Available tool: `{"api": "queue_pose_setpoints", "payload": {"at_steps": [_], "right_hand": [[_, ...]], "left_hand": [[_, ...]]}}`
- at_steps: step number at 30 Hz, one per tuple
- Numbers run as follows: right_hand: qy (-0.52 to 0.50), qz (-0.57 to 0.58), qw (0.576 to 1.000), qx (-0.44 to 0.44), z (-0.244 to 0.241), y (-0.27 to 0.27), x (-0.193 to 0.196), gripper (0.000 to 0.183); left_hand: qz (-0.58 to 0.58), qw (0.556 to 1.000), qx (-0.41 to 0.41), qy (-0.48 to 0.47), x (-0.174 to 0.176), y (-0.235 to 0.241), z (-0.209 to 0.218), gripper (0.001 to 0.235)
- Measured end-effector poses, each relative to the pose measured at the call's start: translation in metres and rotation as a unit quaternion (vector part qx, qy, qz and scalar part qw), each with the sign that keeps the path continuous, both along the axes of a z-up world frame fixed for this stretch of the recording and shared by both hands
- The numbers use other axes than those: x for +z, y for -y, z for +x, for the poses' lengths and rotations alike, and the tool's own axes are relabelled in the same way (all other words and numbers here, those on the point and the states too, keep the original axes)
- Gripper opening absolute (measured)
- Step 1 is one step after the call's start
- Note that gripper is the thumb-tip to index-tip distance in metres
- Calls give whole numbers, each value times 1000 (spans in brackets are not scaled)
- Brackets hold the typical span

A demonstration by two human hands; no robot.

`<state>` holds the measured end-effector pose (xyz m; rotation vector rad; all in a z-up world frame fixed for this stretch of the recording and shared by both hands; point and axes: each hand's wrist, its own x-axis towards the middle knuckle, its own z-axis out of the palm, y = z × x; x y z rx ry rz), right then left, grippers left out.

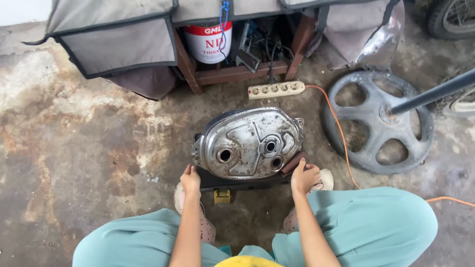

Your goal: The person sits on the floor and sands a metal part with a sanding block. They work on the surface and edges of the part, then flip it over to sand the other side.

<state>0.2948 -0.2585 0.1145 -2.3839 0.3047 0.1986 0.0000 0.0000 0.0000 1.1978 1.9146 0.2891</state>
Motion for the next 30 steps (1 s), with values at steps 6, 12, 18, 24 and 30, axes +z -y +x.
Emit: {"api": "queue_pose_setpoints", "payload": {"at_steps": [6,12,18,24,30], "right_hand": [[-12,-151,985,88,3,2,11,43],[-48,-92,985,139,48,5,-33,62],[398,74,884,233,9,-49,113,35],[549,67,686,473,-16,-120,162,31],[459,92,825,316,37,-87,122,28]], "left_hand": [[173,977,-10,124,234,-2,42,30],[237,923,-289,92,346,5,56,35],[291,893,-332,89,364,24,65,43],[329,855,-388,104,342,15,92,58],[285,864,-400,111,309,8,94,38]]}}
